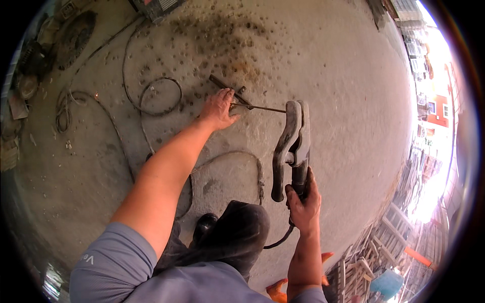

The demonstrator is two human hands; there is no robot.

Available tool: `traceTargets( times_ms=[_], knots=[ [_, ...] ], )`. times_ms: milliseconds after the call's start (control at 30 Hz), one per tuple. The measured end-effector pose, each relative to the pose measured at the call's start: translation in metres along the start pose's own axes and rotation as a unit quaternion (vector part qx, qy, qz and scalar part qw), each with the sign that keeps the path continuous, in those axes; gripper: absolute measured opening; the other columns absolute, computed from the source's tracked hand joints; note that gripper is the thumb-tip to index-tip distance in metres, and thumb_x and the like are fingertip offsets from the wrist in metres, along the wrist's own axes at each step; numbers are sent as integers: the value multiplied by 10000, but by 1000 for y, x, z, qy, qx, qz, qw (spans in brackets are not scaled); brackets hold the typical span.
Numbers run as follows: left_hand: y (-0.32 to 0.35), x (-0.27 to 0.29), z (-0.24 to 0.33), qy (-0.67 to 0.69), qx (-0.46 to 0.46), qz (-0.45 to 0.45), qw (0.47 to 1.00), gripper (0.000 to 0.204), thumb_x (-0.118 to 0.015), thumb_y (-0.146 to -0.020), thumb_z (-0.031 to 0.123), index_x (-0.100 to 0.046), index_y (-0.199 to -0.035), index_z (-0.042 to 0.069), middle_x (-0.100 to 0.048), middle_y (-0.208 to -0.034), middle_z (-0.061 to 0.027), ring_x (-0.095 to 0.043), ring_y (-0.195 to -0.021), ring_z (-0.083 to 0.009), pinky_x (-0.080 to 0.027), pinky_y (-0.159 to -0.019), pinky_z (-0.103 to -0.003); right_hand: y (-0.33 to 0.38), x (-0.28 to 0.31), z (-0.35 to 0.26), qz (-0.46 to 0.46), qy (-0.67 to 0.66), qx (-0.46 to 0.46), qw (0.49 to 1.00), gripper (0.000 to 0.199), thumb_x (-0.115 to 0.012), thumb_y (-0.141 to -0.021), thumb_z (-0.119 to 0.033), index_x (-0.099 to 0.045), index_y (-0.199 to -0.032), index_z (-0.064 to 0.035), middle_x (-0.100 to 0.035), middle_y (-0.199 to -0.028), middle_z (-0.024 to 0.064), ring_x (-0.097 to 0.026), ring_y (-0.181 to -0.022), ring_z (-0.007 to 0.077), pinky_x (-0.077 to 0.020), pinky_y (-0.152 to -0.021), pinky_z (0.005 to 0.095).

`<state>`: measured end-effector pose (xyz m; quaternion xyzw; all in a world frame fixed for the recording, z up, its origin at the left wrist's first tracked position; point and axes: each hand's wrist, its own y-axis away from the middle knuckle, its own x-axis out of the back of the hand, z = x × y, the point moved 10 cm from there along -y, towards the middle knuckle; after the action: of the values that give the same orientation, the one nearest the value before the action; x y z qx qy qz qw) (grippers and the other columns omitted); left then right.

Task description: The person picks up a welding torch and welds a metal part lying on the floor. Sparks are visible during welding. The person adjusts the metal part and continues welding in several short bursts.

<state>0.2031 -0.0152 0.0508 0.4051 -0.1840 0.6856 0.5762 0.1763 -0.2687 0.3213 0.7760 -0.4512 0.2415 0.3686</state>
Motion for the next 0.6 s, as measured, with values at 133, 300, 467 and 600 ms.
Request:
traceTargets(
  times_ms=[133, 300, 467, 600],
  knots=[
    [-2, -3, 3, 27, -19, 50, 998, 888, -711, -836, 455, -328, -1488, -10, -351, -1541, -190, -328, -1433, -322, -287, -1180, -427, -3, -2, 1, -4, -4, -2, 1000, 662, -687, -848, -90, -408, -1423, 81, -668, -842, 129, -588, -699, 124, -501, -662, 279],
    [-3, -20, -4, 12, -1, 15, 1000, 914, -597, -882, 572, -235, -1550, 65, -242, -1599, -134, -277, -1462, -279, -263, -1183, -460, -6, -2, -3, -15, 9, -22, 1000, 663, -675, -852, -91, -399, -1430, 76, -669, -840, 117, -601, -704, 128, -506, -662, 283],
    [2, -23, 4, 131, 65, -155, 977, 941, -637, -867, 545, -206, -1548, 60, -361, -1510, -186, -361, -1401, -315, -369, -1125, -430, -7, 0, 8, -14, -14, 19, 1000, 660, -658, -861, -81, -391, -1453, 42, -666, -824, 96, -598, -697, 119, -507, -646, 288],
    [1, -1, 16, 17, 3, -34, 999, 918, -626, -878, 532, -215, -1556, 69, -251, -1598, -177, -183, -1505, -299, -296, -1191, -420, -7, -1, 13, -19, -7, -19, 1000, 667, -656, -852, -53, -393, -1461, 22, -662, -818, 77, -591, -679, 116, -504, -623, 282]
  ],
)
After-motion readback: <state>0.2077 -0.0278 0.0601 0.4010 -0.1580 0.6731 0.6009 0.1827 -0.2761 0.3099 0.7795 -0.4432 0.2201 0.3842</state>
